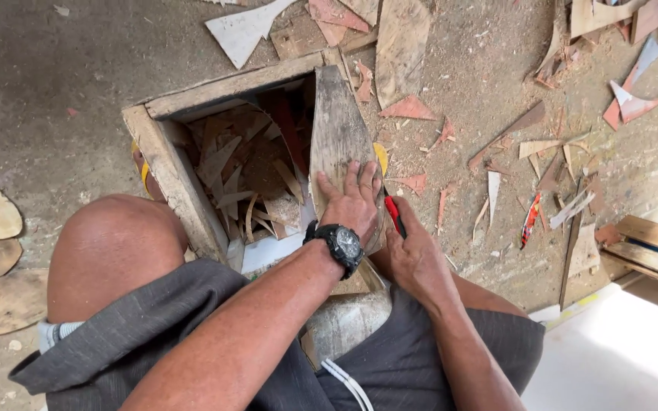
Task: Using a small hand saw to cut a curved shape out of a piece of plywood on a workshop floor.
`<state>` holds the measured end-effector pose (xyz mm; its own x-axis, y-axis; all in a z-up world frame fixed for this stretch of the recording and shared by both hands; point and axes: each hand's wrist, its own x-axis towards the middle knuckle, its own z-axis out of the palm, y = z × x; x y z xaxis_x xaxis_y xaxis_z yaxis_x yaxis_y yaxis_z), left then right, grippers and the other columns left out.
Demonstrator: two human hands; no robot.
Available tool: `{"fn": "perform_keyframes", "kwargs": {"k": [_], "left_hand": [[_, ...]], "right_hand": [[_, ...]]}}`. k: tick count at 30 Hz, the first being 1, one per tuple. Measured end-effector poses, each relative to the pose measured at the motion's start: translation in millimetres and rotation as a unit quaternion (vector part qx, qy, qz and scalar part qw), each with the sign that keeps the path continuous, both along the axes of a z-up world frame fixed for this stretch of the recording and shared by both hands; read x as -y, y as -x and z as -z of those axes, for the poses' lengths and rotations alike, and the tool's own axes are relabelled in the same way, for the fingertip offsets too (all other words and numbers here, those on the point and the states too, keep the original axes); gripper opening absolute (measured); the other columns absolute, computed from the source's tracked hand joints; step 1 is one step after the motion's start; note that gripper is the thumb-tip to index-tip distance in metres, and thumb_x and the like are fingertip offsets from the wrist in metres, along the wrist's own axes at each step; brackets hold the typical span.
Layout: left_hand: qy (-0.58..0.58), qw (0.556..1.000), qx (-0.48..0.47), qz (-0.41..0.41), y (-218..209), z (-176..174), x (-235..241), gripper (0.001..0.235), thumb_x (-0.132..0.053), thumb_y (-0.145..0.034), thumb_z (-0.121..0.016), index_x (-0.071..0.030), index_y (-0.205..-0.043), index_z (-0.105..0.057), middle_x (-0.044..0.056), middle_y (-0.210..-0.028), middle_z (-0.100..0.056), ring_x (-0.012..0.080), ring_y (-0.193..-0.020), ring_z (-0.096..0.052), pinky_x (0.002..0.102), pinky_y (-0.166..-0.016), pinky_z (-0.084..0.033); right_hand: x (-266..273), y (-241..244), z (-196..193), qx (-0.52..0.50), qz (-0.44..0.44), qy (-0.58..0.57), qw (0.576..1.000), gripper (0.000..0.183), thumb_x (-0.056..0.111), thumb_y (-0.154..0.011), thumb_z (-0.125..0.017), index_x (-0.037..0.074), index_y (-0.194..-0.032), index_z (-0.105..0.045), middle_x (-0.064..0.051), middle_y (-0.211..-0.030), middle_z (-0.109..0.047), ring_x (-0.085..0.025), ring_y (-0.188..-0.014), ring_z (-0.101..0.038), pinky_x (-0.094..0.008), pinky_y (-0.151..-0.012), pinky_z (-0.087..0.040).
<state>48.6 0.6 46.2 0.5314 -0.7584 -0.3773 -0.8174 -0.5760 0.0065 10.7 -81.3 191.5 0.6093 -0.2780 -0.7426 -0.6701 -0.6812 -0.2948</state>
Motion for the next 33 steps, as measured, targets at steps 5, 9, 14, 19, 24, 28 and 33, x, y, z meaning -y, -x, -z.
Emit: {"fn": "perform_keyframes", "kwargs": {"k": [5,9,14,19,24,28,33], "left_hand": [[0.018,0.999,0.025,-0.008,-2,14,3,0.065,0.001,-0.095,-0.052,-0.01,-0.157,-0.036,0.026,-0.167,-0.018,0.0529,-0.148,-0.026,0.085,-0.09,-0.041],[0.051,0.998,-0.011,-0.036,4,21,0,0.065,-0.001,-0.095,-0.05,-0.007,-0.157,-0.035,0.026,-0.168,-0.016,0.0548,-0.149,-0.023,0.09,-0.092,-0.034],[0.025,0.999,-0.006,-0.025,-5,-18,-6,0.065,0.005,-0.093,-0.048,-0.005,-0.156,-0.037,0.027,-0.167,-0.017,0.0539,-0.148,-0.026,0.087,-0.09,-0.039],[0.03,0.999,-0.002,-0.026,-3,-24,-9,0.061,0.003,-0.094,-0.047,-0.004,-0.154,-0.039,0.025,-0.167,-0.019,0.0511,-0.149,-0.027,0.083,-0.091,-0.042],[0.011,1.0,-0.006,-0.001,-7,-29,-10,0.06,-0.007,-0.097,-0.047,-0.002,-0.155,-0.034,0.029,-0.166,-0.016,0.0518,-0.148,-0.027,0.08,-0.09,-0.045],[0.035,0.999,-0.006,-0.017,2,11,2,0.059,-0.002,-0.097,-0.042,0.0,-0.155,-0.035,0.031,-0.166,-0.015,0.0558,-0.148,-0.023,0.086,-0.092,-0.037],[-0.062,0.998,-0.01,0.003,-5,4,3,0.081,-0.008,-0.097,-0.055,-0.009,-0.163,-0.008,0.021,-0.168,-0.001,0.0463,-0.15,-0.019,0.073,-0.096,-0.05]], "right_hand": [[-2,4,-2,0.013,0.008,0.011,1.0,0.058,0.019,-0.108,-0.039,0.025,-0.164,-0.026,-0.03,-0.154,-0.043,-0.049,-0.12,-0.062,-0.066,-0.097,-0.053],[5,8,1,0.009,0.017,0.001,1.0,0.057,0.017,-0.108,-0.039,0.023,-0.164,-0.026,-0.032,-0.152,-0.045,-0.05,-0.12,-0.061,-0.067,-0.098,-0.052],[-1,-10,1,0.016,-0.005,0.0,1.0,0.058,0.02,-0.104,-0.038,0.021,-0.161,-0.028,-0.027,-0.157,-0.041,-0.054,-0.134,-0.048,-0.07,-0.106,-0.044],[-5,-33,-2,0.049,0.018,-0.019,0.998,0.059,0.016,-0.103,-0.037,0.018,-0.162,-0.03,-0.029,-0.155,-0.043,-0.054,-0.134,-0.048,-0.069,-0.107,-0.043],[-3,-4,-27,0.013,0.041,0.008,0.999,0.06,0.02,-0.102,-0.04,0.027,-0.161,-0.032,-0.027,-0.153,-0.047,-0.053,-0.127,-0.055,-0.066,-0.101,-0.048],[-6,20,-38,-0.031,0.075,0.02,0.997,0.06,0.021,-0.104,-0.038,0.03,-0.163,-0.03,-0.029,-0.145,-0.055,-0.042,-0.108,-0.067,-0.057,-0.092,-0.056],[2,37,-33,0.023,0.07,0.002,0.997,0.066,0.032,-0.095,-0.043,0.029,-0.161,-0.035,-0.01,-0.132,-0.072,-0.026,-0.082,-0.073,-0.038,-0.088,-0.049]]}}
